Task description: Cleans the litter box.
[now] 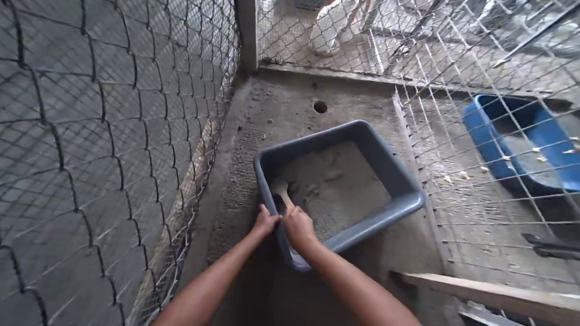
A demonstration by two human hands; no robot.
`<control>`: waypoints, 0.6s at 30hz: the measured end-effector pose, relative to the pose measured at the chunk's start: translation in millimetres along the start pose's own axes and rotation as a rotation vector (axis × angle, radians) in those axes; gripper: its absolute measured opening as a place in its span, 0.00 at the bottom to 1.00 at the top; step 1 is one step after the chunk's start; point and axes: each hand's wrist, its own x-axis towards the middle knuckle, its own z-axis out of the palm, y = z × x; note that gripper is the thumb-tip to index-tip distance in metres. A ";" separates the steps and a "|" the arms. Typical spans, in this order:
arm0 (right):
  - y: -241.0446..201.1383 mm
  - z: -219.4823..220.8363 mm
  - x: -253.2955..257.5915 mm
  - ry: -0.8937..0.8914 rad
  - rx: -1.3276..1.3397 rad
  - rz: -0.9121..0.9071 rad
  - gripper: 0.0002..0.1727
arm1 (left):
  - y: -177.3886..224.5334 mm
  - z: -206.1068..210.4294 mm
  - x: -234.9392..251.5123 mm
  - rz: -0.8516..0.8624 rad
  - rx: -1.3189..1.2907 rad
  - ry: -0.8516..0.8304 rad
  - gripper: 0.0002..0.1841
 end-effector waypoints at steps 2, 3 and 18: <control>-18.1 -15.1 19.8 0.039 0.076 0.027 0.25 | 4.7 -5.5 -0.1 0.011 0.046 0.008 0.43; -20.5 -17.4 23.9 0.048 0.124 0.042 0.25 | 5.5 -6.3 1.3 0.018 0.044 0.009 0.42; -25.2 -35.3 15.4 0.028 0.080 0.005 0.20 | 2.3 -6.6 0.2 0.023 0.025 -0.009 0.44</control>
